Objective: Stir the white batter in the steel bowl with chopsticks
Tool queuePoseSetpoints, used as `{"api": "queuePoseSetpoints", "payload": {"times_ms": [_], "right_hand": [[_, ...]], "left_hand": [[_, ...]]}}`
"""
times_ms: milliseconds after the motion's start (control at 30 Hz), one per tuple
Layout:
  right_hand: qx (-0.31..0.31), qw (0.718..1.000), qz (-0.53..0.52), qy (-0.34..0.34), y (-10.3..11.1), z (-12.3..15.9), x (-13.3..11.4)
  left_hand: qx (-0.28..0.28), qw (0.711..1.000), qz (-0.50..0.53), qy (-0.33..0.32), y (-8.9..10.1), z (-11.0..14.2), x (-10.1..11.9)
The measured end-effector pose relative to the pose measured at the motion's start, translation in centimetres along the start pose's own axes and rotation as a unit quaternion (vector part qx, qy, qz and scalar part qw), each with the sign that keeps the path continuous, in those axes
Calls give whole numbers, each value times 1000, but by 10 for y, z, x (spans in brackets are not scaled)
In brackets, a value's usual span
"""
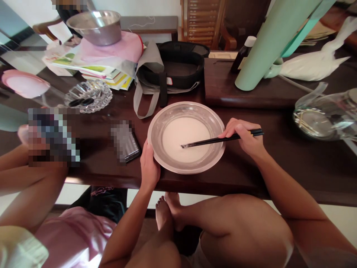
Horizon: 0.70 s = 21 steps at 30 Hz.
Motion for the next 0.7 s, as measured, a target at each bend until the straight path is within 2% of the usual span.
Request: {"api": "queuePoseSetpoints", "payload": {"times_ms": [100, 167, 267, 333, 433, 500, 600, 700], "right_hand": [[-38, 998, 42, -5, -3, 0, 0], [-21, 998, 59, 2, -1, 0, -1], [15, 1000, 18, 10, 1, 0, -1], [-4, 1000, -3, 6, 0, 0, -1], [-51, 998, 30, 2, -4, 0, -1], [-41, 998, 53, 7, -3, -1, -1], [6, 1000, 22, 11, 1, 0, -1], [-18, 1000, -7, 3, -1, 0, 0]], "left_hand": [[4, 1000, -10, -4, 0, 0, 2], [1, 1000, -19, -6, 0, 1, 4], [-2, 1000, -8, -4, -1, 1, 8], [1, 1000, -11, -3, 0, 1, 9], [0, 1000, -23, -6, 0, 1, 9], [-5, 1000, -18, -5, 0, 1, 7], [-5, 1000, -10, -2, -1, 1, 4], [-1, 1000, -4, -2, -1, 0, 2]]}}
Point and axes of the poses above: each hand's wrist, its own z-axis away from the middle knuckle, its own y-axis out of the back of the hand, x = y × z, the point moved 3 cm from there along -z, towards the middle knuckle, and after that the axes turned 11 degrees about -z, right-handed, at the moved point
